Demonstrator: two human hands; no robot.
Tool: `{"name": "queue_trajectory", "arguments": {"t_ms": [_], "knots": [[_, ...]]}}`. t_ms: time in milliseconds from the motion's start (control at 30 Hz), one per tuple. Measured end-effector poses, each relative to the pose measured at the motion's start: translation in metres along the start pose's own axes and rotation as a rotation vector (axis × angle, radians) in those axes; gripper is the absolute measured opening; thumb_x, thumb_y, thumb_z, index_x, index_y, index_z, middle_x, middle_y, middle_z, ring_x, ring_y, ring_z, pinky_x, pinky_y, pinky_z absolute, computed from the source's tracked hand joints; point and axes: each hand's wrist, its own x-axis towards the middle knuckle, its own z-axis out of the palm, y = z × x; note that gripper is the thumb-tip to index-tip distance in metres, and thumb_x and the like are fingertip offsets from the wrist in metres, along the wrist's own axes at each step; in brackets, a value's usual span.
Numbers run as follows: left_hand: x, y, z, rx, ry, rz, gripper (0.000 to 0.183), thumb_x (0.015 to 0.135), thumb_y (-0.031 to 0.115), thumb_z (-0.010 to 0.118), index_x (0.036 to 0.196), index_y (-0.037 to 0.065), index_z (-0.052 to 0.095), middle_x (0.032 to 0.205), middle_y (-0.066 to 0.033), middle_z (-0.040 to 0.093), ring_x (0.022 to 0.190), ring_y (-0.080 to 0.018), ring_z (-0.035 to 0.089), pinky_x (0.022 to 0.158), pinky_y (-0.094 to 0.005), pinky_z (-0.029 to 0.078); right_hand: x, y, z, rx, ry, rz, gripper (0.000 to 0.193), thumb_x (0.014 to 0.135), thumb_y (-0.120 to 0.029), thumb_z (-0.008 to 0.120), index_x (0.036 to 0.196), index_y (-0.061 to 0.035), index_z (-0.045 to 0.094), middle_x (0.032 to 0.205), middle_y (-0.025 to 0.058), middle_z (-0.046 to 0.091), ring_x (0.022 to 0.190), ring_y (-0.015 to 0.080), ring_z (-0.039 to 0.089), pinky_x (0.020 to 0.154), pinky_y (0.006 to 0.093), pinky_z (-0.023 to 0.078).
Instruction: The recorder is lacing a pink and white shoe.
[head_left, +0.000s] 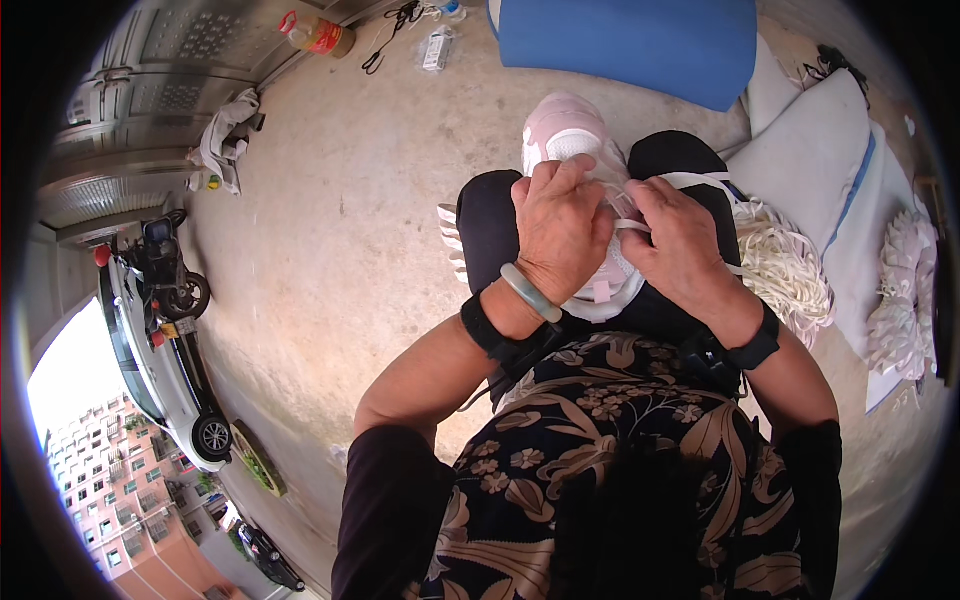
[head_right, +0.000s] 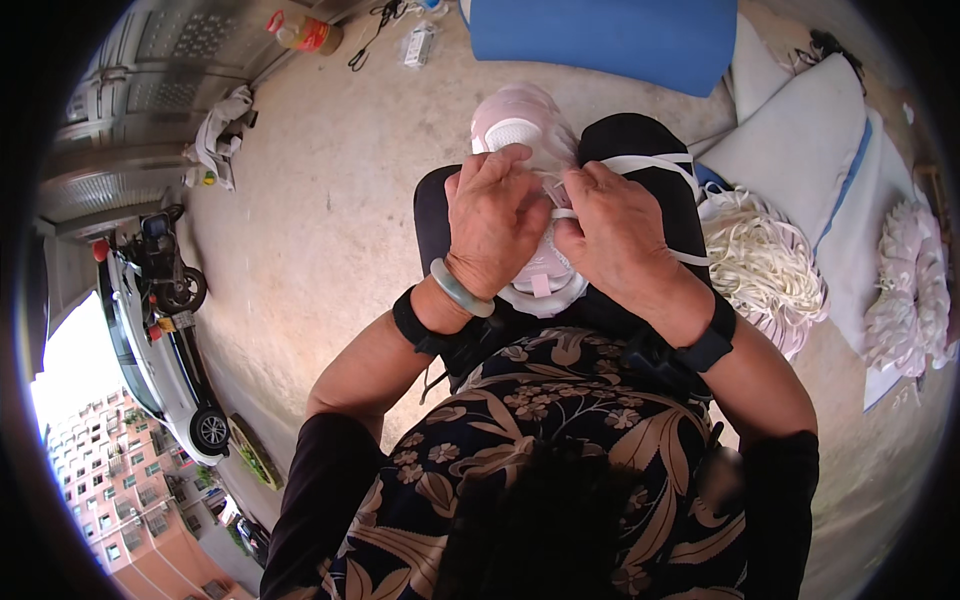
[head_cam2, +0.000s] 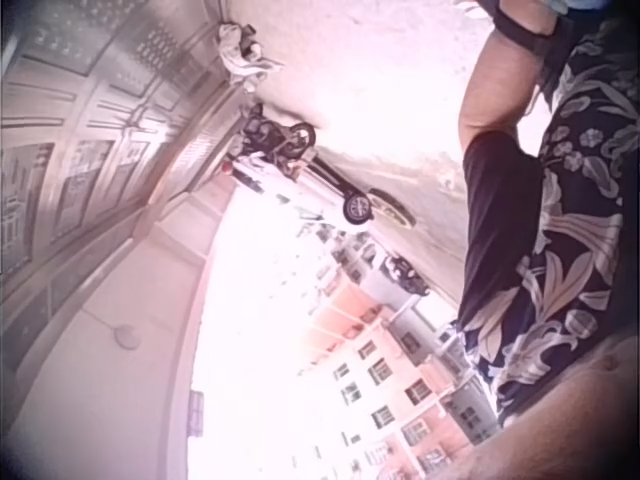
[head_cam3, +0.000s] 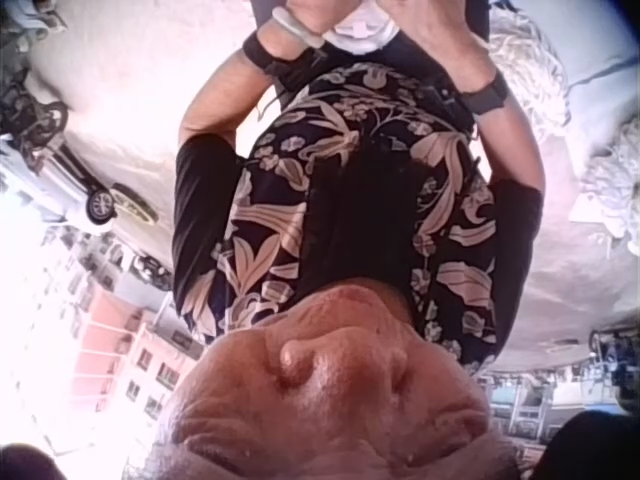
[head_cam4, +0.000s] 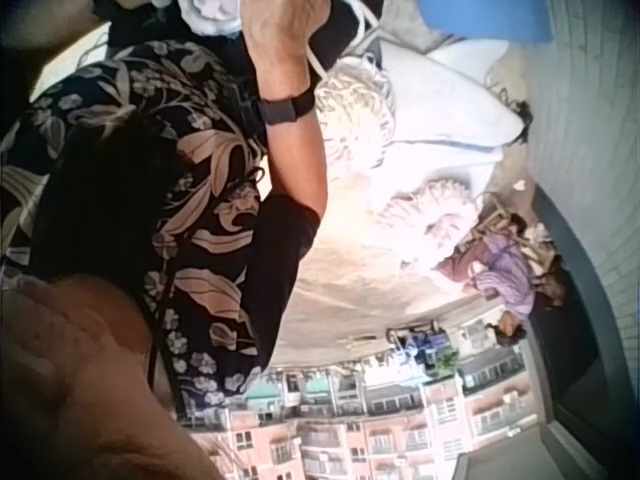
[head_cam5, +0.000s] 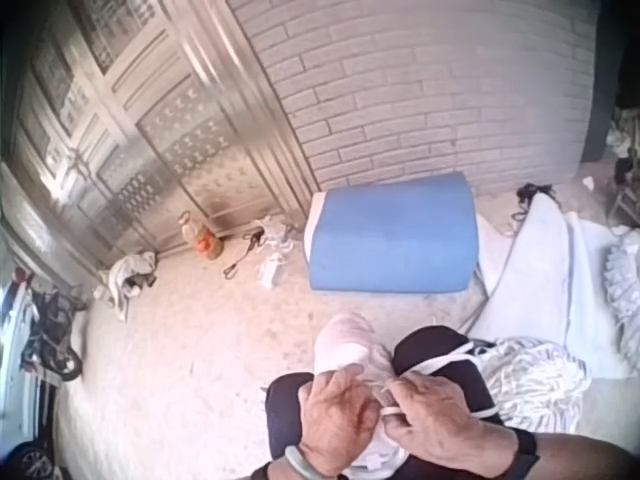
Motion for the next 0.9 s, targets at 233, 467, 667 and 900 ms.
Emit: {"name": "queue_trajectory", "arguments": {"t_ms": [233, 467, 667, 900], "knots": [[-0.001, 0.003, 0.009, -0.003, 0.039, 0.023, 0.016, 0.062, 0.008, 0.069, 0.078, 0.007, 0.066, 0.109, -0.006, 0.059, 0.095, -0.0271, 0.053, 0.079, -0.0391, 0.036, 0.001, 0.003, -0.002, 0.032, -0.031, -0.028, 0.025, 0.068, -0.004, 0.056, 0.092, 0.002, 0.055, 0.08, 0.0135, 0.054, 0.078, 0.0295, 0.059, 0.068, 0.039, 0.049], [0.004, 0.005, 0.01, 0.005, 0.02, 0.088, 0.015, 0.064, 0.004, 0.065, 0.078, 0.008, 0.067, 0.111, -0.0054, 0.058, 0.098, -0.0275, 0.052, 0.081, -0.0419, 0.036, -0.007, 0.012, 0.009, 0.175, 0.136, -0.024, 0.037, 0.068, -0.004, 0.057, 0.105, 0.0023, 0.054, 0.086, 0.0154, 0.06, 0.079, 0.0305, 0.062, 0.069, 0.0366, 0.051], [0.001, 0.012, -0.011, 0.084, 0.026, 0.204, 0.01, 0.062, 0.003, 0.061, 0.071, 0.004, 0.061, 0.117, -0.0101, 0.054, 0.107, -0.0316, 0.049, 0.091, -0.0494, 0.033, -0.007, 0.016, 0.01, 0.245, 0.095, 0.103, 0.049, 0.069, -0.009, 0.061, 0.116, 0.0014, 0.048, 0.081, 0.0128, 0.066, 0.07, 0.0291, 0.065, 0.066, 0.0368, 0.052], [-0.079, -0.076, -0.087, 0.21, 0.168, -0.03, 0.019, 0.064, -0.008, 0.06, 0.073, 0.005, 0.05, 0.114, -0.0155, 0.058, 0.102, -0.0328, 0.054, 0.086, -0.0401, 0.04, -0.013, 0.023, 0.007, 0.316, 0.086, 0.169, 0.054, 0.072, -0.001, 0.062, 0.123, 0.0005, 0.044, 0.081, 0.0112, 0.064, 0.064, 0.0172, 0.062, 0.061, 0.0286, 0.05]]}}
